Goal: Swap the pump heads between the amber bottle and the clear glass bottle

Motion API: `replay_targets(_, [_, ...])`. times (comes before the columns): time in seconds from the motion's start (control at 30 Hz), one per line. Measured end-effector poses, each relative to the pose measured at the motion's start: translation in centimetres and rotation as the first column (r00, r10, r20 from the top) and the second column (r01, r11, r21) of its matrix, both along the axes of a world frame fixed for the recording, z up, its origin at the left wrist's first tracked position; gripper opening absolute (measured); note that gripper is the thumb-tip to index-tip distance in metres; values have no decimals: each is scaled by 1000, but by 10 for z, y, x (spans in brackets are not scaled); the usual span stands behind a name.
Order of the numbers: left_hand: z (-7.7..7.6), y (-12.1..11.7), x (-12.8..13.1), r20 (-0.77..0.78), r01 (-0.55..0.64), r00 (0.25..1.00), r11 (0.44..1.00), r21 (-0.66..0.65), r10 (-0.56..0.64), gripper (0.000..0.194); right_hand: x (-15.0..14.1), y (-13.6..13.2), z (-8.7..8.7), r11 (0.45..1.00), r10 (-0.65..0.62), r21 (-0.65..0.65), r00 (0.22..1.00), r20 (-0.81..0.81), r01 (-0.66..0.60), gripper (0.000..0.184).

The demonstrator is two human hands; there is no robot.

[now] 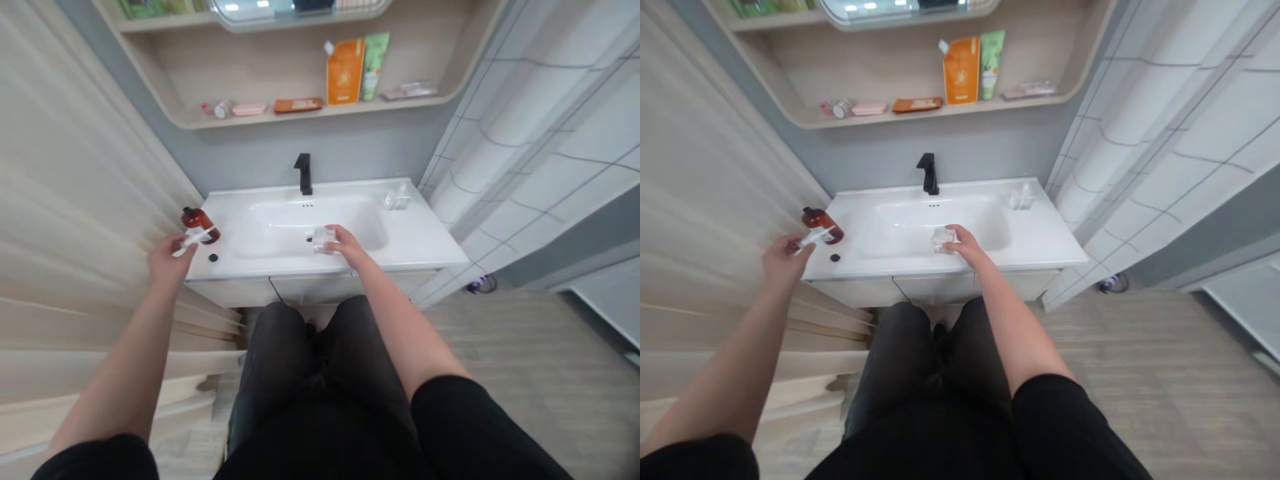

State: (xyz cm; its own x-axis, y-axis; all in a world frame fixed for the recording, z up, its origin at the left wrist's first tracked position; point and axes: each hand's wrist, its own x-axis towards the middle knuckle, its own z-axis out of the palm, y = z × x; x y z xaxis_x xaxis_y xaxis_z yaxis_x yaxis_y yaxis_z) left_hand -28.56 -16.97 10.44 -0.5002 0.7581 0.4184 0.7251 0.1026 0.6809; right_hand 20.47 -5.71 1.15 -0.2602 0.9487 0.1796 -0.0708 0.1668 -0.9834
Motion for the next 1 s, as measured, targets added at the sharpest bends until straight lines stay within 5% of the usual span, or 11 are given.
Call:
replay_targets(0.13, [27,18,62,194,264,940,958,108,-281,37,0,-1,1,1000,26,4,999,31,-26,70])
replay_targets(0.23, [39,35,115,70,486,867,868,104,-494,37,0,-3,3,997,76,7,996,43,-76,70])
replay_targets(0.4, [63,63,191,-134,678,711,724,-131,-690,33,0,-2,2,991,131,10,991,0,-131,69])
replay_targets(0.7, [118,88,260,-495,500,512,712,-493,-702,42,-1,1,1,988,157,8,987,-33,-157,63])
replay_targets(1.0, [100,95,295,-528,336,342,626,-704,-777,52,-3,0,1,982,186,39,982,-22,-185,62])
